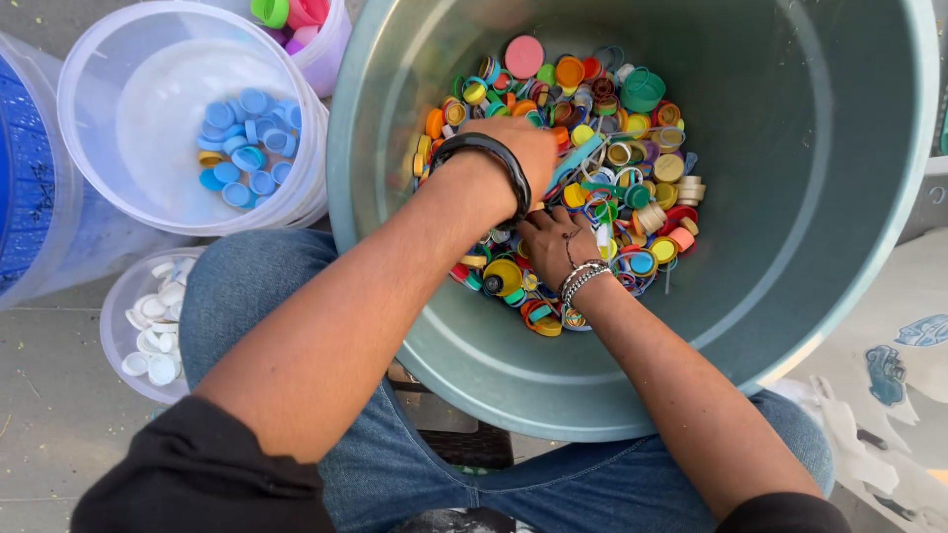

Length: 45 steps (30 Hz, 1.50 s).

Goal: Sorting a large quantity of plastic bottle caps from a bucket into various separate containers based on color.

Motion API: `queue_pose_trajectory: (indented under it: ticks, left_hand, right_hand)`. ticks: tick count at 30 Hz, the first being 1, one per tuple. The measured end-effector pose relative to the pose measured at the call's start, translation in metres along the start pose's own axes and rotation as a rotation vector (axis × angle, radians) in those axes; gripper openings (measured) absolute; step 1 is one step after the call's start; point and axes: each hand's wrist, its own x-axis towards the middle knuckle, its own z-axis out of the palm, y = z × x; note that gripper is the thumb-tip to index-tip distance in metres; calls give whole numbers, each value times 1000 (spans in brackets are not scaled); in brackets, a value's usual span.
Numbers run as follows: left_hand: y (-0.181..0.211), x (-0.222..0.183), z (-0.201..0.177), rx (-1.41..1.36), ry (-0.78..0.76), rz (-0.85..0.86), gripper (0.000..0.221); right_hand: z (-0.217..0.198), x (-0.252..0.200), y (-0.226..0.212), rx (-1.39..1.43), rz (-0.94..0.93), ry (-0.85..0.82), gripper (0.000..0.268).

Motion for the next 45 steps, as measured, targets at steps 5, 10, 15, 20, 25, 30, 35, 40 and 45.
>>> queue_pose_trajectory:
  ticks: [5, 10, 15, 20, 25, 30, 35, 40, 45]
  left_hand:
    - [-32, 55, 97, 135, -225, -81, 38]
    - [-45, 68, 157, 330, -141, -9, 32]
    - [-44, 60, 161, 445, -92, -40, 30]
    - [-70, 66, 138, 376, 123, -121, 28]
    - [-62, 54, 78, 170, 242, -167, 35]
    - [-39, 40, 56, 145, -125, -105, 38]
    - [-56, 53, 130, 328, -270, -115, 37]
    - [-75, 58, 127, 404, -148, -163, 33]
    - [-88, 60, 133, 425, -18, -71, 30]
  right_hand:
    - [11, -2, 1, -51, -141, 70, 37]
    - [-7, -2, -6, -193, -77, -147, 31]
    - [13, -4, -1, -275, -92, -192, 29]
    - [12, -9, 37, -189, -76, -81, 19]
    - [-78, -13, 67, -18, 71, -42, 24]
    - [-107, -19, 80, 186, 167, 96, 30]
    - [-111, -16, 63, 452, 232, 50, 38]
    - [-79, -10, 61, 439, 97, 31, 24]
    - [-79, -4, 61, 575, 132, 118, 20]
